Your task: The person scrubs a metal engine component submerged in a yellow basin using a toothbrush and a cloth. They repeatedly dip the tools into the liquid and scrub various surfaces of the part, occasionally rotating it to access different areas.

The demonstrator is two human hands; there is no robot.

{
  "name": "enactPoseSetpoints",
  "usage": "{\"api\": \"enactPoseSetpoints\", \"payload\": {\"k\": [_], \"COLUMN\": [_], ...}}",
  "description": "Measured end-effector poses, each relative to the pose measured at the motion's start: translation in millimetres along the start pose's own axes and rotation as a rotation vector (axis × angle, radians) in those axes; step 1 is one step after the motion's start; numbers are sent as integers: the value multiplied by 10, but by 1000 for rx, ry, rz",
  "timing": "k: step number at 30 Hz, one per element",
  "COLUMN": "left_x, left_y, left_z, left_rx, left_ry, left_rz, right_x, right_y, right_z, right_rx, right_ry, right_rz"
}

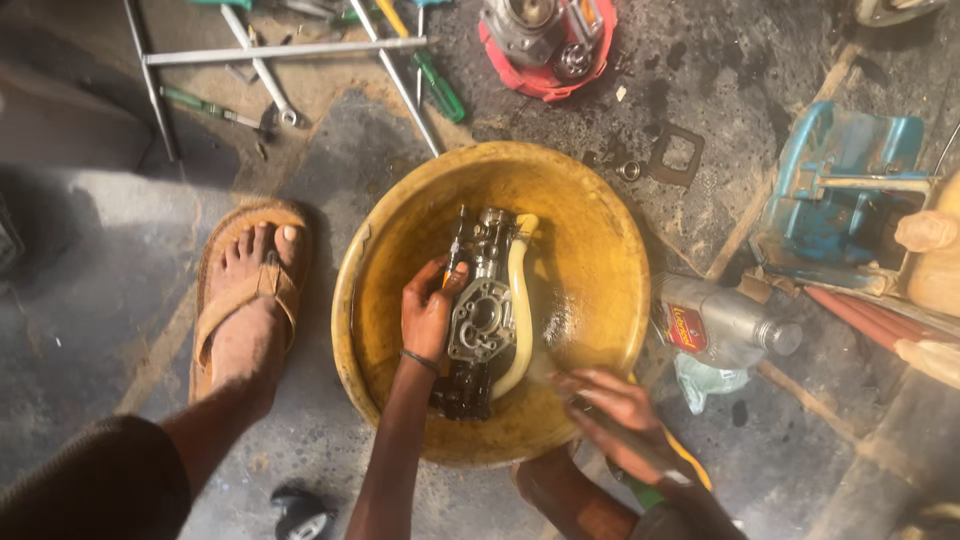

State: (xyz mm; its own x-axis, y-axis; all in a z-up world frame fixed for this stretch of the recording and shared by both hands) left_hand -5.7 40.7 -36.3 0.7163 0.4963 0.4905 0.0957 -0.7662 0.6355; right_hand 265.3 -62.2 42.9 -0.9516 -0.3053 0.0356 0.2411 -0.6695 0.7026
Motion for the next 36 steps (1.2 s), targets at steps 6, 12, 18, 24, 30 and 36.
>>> {"api": "enactPoseSetpoints", "payload": {"k": [6, 12, 18, 24, 30, 36], "left_x": [-18, 30, -33, 45, 231, 260], "left_y": [198, 342, 212, 282, 366, 349], "left_z": [-95, -155, 12, -39, -83, -31], "left_rx": [-167, -249, -254, -299, -396, -387], "left_ry": [-335, -734, -447, -112, 258, 265], "left_rz": [93, 113, 60, 49, 23, 22], "right_x": [130, 356, 260, 141, 311, -4], "right_y": [77, 158, 224, 263, 449, 645], "right_z": [646, 827, 1134, 984, 705, 609], "right_rx": [-545, -525, -691, -556, -819, -626], "right_ry": [1006, 1028, 821, 529, 615, 618], "right_rz": [-301, -193, -362, -287, -81, -121]}}
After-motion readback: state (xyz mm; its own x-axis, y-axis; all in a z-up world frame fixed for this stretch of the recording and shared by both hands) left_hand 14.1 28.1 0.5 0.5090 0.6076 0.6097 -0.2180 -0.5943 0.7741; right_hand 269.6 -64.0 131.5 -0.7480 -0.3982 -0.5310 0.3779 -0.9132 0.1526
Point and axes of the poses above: each hand's wrist, its own y-axis away from the middle knuckle, its own x-axis out of the palm, z = x × y, the point moved 6 cm from there along -y, towards the middle knuckle, and after that the axes turned 15 degrees about y, right-handed, at the moved point
